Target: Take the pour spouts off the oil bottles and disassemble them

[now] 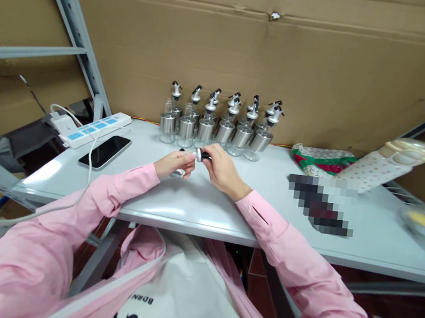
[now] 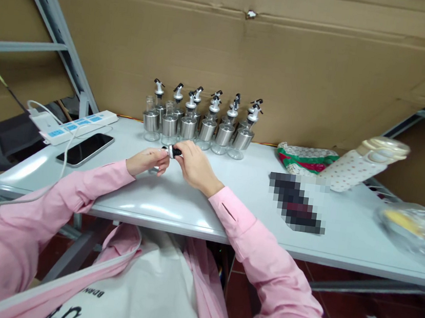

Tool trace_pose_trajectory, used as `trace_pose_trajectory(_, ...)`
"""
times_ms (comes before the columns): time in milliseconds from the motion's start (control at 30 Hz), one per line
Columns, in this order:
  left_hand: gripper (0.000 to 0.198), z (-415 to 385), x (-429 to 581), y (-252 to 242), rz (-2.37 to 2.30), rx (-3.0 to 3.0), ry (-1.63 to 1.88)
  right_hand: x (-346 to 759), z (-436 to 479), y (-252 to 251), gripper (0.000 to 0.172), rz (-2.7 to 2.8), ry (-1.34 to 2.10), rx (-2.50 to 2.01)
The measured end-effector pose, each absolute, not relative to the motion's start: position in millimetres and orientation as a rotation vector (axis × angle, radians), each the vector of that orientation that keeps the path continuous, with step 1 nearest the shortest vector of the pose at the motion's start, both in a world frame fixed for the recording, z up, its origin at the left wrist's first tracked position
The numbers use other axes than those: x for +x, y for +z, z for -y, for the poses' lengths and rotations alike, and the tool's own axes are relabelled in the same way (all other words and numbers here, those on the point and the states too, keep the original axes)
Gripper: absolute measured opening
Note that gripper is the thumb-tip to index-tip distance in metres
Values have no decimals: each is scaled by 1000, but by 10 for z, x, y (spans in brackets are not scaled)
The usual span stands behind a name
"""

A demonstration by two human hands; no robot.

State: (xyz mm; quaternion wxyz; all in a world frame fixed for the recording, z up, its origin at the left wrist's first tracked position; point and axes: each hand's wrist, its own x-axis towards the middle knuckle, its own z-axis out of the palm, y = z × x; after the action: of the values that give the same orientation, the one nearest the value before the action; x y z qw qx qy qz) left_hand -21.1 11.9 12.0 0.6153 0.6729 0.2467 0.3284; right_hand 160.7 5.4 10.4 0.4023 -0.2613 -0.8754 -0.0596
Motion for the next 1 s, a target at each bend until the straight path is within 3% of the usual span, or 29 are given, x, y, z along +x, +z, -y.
trace_pose_trajectory(167,53,-115,-208,117,-566,1568,727,1637,-73,108,24,2251,-358,-697)
trace_pose_trajectory(500,46,-42,-244,173,-683,1989,765,1619,-43,142,30,2221,-450,-745)
trace_pose_trajectory(733,23,-59,-319,251,-947,2638,950,1582,-47,121,40,2155,-421,-767)
trace_pose_trajectory(1000,18,-84,-374,302,-949,2725,1005,1564,-65,93,46,2179,-171,-824)
